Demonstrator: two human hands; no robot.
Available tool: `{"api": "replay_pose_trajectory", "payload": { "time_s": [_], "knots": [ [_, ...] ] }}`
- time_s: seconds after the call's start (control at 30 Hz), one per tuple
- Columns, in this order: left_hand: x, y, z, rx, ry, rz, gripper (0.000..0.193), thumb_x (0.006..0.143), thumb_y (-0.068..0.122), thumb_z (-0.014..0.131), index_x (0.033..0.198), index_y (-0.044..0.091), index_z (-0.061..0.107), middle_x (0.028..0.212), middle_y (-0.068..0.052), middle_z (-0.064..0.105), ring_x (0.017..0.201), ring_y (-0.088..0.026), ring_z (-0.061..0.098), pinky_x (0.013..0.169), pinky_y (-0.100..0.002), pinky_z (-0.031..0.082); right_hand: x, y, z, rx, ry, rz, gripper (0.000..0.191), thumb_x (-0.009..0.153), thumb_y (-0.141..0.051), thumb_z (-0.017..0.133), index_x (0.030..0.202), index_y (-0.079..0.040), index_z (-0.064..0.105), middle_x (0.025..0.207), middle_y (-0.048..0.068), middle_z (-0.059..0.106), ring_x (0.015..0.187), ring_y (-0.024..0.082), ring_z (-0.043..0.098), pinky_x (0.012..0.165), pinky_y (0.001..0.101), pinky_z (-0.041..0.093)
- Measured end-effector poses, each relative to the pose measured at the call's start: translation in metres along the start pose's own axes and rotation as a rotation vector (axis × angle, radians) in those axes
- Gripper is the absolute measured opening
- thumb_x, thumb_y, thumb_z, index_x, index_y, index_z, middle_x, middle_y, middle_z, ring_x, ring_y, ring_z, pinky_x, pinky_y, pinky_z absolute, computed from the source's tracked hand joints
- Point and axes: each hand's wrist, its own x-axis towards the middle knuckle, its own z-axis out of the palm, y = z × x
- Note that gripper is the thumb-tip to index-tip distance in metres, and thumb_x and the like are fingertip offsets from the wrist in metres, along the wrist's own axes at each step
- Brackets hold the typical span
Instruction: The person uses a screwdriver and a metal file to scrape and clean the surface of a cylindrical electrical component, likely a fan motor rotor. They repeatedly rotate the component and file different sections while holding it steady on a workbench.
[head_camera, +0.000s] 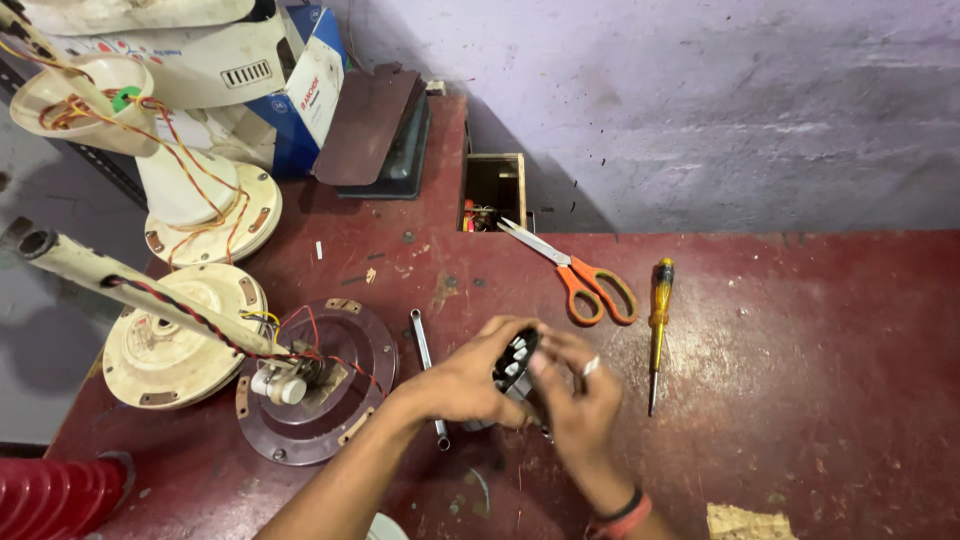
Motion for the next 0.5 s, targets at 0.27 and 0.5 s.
{"api": "replay_pose_trajectory", "payload": {
  "time_s": [0.27, 0.5],
  "knots": [
    [-0.003, 0.004, -0.002, 0.006, -0.036, -0.116, 0.125, 0.053, 0.02, 0.088, 0.158, 0.002, 0.024, 0.146, -0.016, 0.046, 0.136, -0.031, 0.051, 0.11, -0.034, 0.046, -0.005, 0.003, 0.003, 0.125, 0.095, 0.236, 0.013, 0.095, -0.008, 0.074, 0.103, 0.002, 0.074, 0.113, 0.022, 0.073, 0.104, 0.027, 0.066, 0.093, 0.0367, 0.054],
    [-0.004, 0.0, 0.0, 0.011, -0.063, -0.07, 0.126, 0.053, 0.019, 0.085, 0.16, 0.003, 0.021, 0.15, -0.018, 0.043, 0.138, -0.033, 0.05, 0.109, -0.036, 0.048, -0.01, -0.006, 0.007, 0.094, 0.098, 0.175, 0.016, 0.093, -0.009, 0.076, 0.104, 0.001, 0.069, 0.111, 0.018, 0.069, 0.103, 0.025, 0.063, 0.089, 0.0368, 0.052]
  ]
}}
